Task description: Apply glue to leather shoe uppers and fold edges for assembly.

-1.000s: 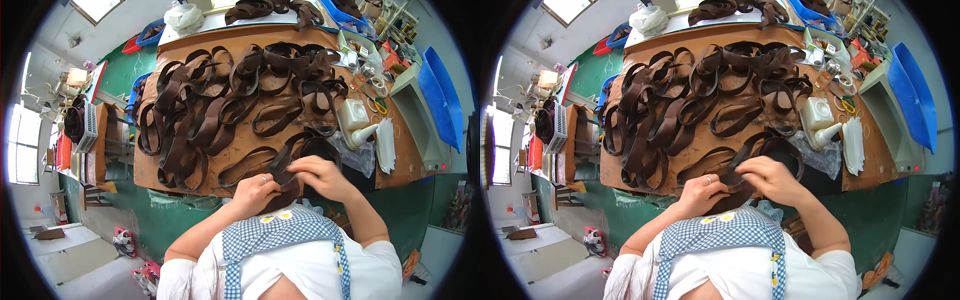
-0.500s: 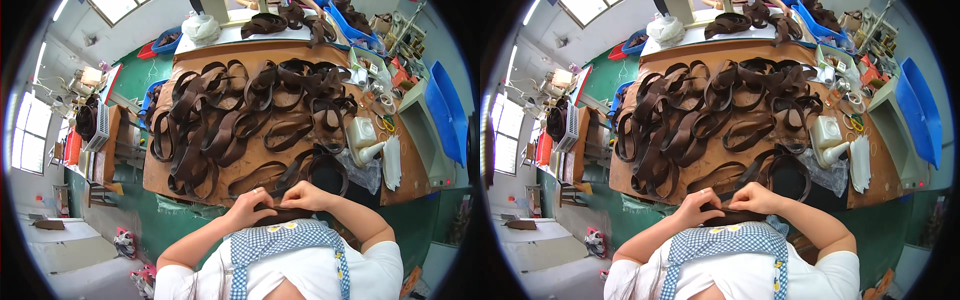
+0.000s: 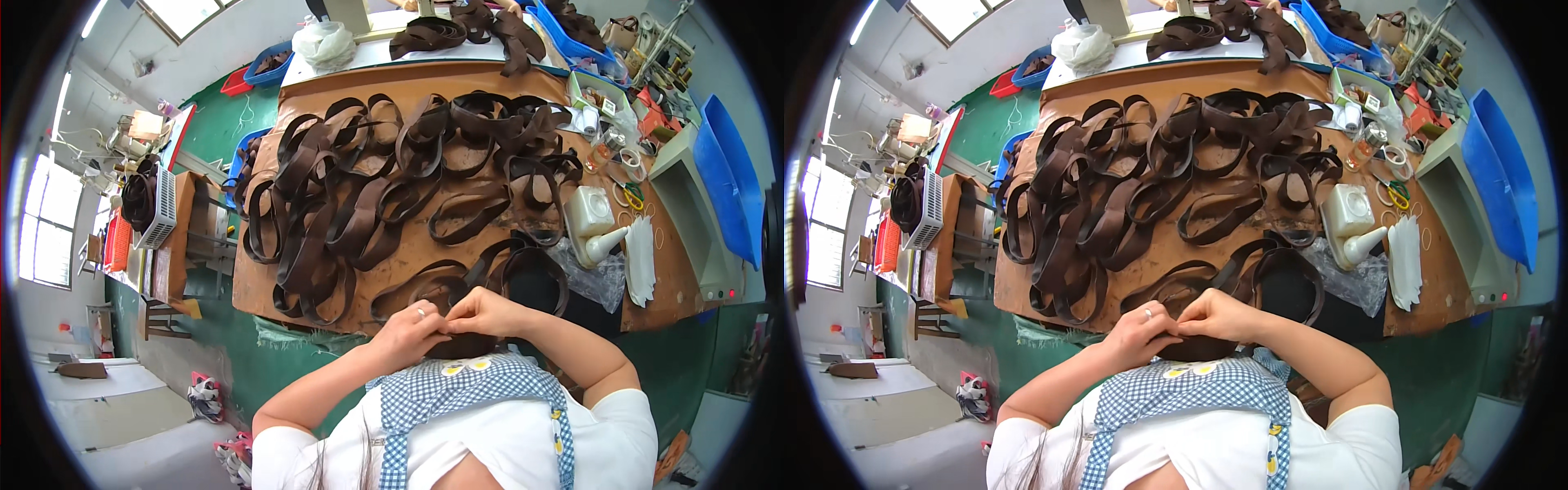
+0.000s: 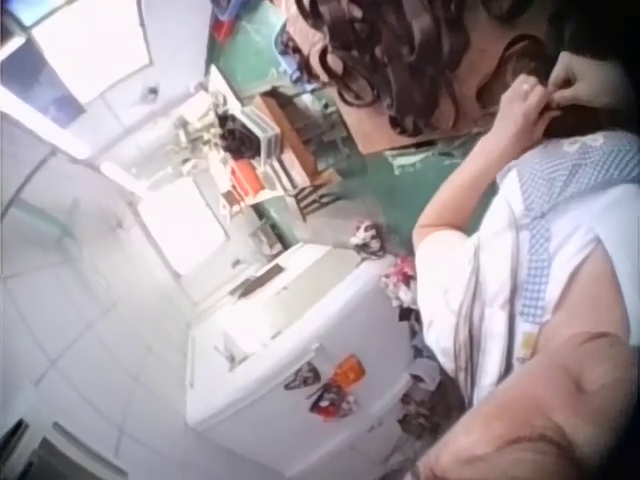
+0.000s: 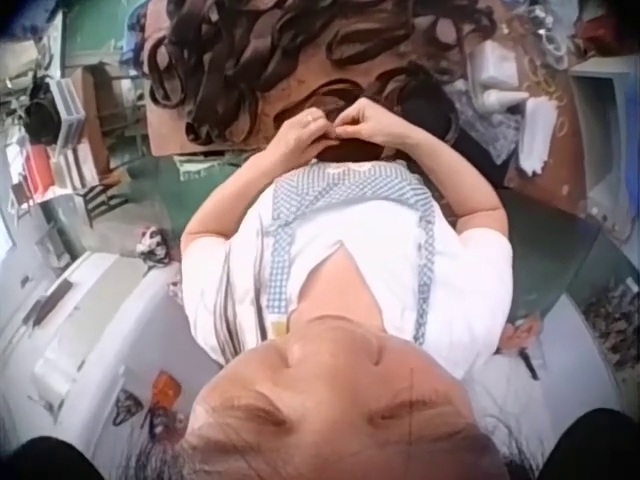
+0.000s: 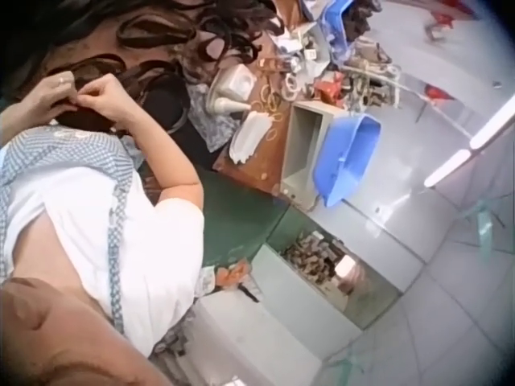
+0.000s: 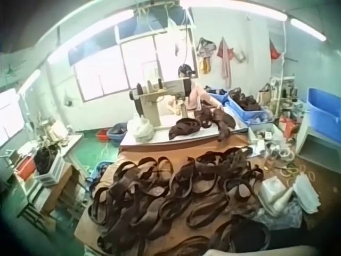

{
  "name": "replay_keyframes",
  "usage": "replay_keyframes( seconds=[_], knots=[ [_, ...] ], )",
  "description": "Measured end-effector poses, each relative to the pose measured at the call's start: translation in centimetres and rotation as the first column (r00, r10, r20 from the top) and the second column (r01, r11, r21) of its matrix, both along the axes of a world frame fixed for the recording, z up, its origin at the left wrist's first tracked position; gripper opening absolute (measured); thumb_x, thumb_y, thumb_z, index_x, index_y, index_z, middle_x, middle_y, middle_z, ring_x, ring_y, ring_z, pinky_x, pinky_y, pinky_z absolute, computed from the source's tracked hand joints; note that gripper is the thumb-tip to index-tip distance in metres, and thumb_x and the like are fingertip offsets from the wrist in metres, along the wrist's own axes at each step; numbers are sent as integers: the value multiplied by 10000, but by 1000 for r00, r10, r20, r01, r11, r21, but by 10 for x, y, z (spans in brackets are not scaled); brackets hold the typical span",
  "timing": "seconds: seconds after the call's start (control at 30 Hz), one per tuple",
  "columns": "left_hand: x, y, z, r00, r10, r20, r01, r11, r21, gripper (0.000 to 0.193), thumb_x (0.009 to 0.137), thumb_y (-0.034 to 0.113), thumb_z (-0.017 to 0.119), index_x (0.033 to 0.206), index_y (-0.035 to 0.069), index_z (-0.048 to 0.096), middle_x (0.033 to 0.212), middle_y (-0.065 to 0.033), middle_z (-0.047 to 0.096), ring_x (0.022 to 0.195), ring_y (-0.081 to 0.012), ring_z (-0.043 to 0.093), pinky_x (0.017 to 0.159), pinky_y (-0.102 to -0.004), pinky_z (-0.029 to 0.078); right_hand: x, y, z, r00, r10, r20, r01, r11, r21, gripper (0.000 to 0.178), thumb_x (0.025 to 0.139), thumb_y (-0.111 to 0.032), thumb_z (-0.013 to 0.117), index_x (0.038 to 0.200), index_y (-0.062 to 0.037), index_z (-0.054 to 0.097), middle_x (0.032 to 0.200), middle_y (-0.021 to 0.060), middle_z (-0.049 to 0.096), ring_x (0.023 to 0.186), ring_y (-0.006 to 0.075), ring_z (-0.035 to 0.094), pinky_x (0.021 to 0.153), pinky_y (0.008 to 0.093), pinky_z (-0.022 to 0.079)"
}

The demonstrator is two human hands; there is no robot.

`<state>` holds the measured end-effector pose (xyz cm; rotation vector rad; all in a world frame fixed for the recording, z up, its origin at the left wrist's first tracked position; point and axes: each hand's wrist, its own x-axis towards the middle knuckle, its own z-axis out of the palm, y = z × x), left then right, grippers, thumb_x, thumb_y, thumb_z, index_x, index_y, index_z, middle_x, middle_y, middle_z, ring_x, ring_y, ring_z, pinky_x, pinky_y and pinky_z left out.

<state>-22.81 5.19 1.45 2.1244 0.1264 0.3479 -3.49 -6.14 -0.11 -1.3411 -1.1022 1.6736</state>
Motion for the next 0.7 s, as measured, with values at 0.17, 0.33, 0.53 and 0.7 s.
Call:
replay_keyframes(
  seconds=[0.17, 0.33, 0.53, 0.7],
  knots=[
    [-5, 14, 7, 961, 8, -277, -91, 953, -289, 261, 745, 93, 831, 876, 29, 615, 849, -94, 614, 737, -257, 605, 654, -321, 485, 11, -7, 8, 996, -61, 69, 59, 997, 40, 174, 894, -132, 678, 949, 21, 741, 811, 46, 727, 728, 66, 614, 702, 240, 508],
    [5, 7, -6, 996, -76, 47, 72, 993, 91, 222, 773, 56, 796, 886, 26, 607, 849, -60, 602, 812, -226, 604, 664, -327, 486, 5, 3, 3, 999, 6, 32, -4, 998, -57, 174, 889, -120, 676, 961, 24, 742, 802, 35, 722, 727, 58, 612, 669, 245, 498],
    [-11, 15, -4, 992, -31, -121, 12, 988, -152, 222, 765, 32, 783, 898, 22, 605, 848, -86, 591, 814, -275, 594, 700, -354, 492, 9, -7, 9, 994, -30, 110, 23, 998, 58, 194, 874, -119, 689, 934, 63, 716, 790, 69, 726, 708, 75, 618, 667, 253, 502],
    [-5, 4, -1, 987, -152, 59, 130, 951, 280, 214, 740, 20, 791, 862, 38, 616, 854, -86, 591, 829, -271, 598, 706, -363, 497, -2, -3, 10, 996, 41, 75, -45, 998, 51, 177, 871, -120, 697, 949, 34, 737, 800, 78, 732, 714, 87, 627, 683, 264, 512]
  ],
)
